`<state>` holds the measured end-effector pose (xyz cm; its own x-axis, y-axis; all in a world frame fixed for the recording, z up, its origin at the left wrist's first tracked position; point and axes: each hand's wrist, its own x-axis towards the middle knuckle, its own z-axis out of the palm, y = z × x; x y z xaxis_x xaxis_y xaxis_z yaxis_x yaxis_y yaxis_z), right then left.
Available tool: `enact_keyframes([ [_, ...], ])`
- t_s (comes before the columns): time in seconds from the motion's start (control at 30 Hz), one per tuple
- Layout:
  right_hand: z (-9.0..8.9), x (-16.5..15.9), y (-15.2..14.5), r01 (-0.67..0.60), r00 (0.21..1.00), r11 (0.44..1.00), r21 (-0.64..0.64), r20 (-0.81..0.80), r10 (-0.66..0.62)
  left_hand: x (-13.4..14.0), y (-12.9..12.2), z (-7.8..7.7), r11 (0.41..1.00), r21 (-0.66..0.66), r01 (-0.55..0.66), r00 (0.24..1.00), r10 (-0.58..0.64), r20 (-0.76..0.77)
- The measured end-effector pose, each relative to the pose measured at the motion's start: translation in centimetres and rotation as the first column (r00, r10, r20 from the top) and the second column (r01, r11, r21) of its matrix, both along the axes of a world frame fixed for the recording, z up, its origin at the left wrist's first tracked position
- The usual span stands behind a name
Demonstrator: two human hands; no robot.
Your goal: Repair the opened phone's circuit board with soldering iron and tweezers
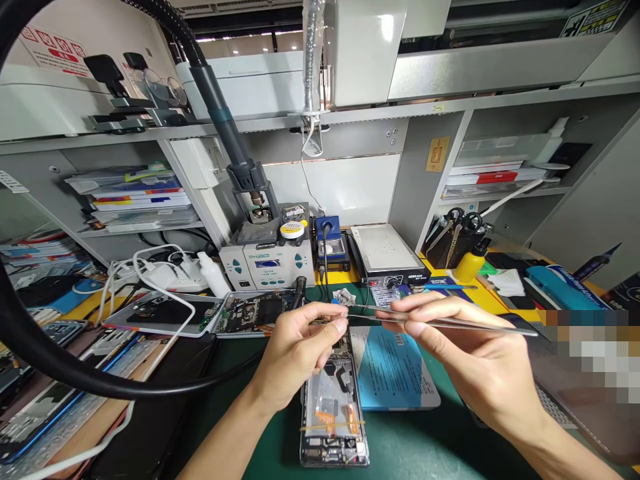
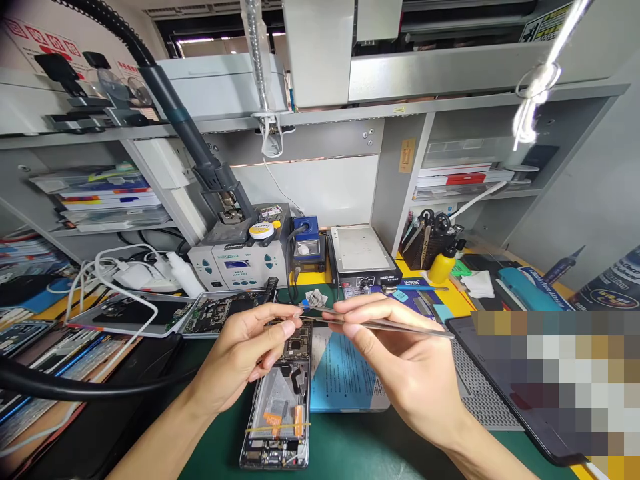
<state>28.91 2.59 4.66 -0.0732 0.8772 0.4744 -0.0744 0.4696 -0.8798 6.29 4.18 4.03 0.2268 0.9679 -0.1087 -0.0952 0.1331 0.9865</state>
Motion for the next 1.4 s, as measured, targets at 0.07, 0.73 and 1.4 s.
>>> enact_keyframes([
  [0.07, 0.0, 0.0, -0.1, 0.010, 1.000, 1.000, 0.007, 0.011, -0.010, 0.0, 0.0, 0.0, 1.000, 0.003, -0.013, 1.000, 0.013, 0.000],
  [0.73, 0.1, -0.7, -0.7, 0.047, 0.999, 0.998, 0.041, 0.009, -0.048, 0.5, -0.1, 0.1, 1.000, -0.008, -0.021, 0.997, 0.021, 0.078],
  [1.4, 0.2, -0.6, -0.2, -0.046, 0.985, 0.993, -0.107, -0.172, 0.027, 0.6, -0.2, 0.0, 0.999, -0.026, 0.035, 0.981, -0.030, 0.190],
])
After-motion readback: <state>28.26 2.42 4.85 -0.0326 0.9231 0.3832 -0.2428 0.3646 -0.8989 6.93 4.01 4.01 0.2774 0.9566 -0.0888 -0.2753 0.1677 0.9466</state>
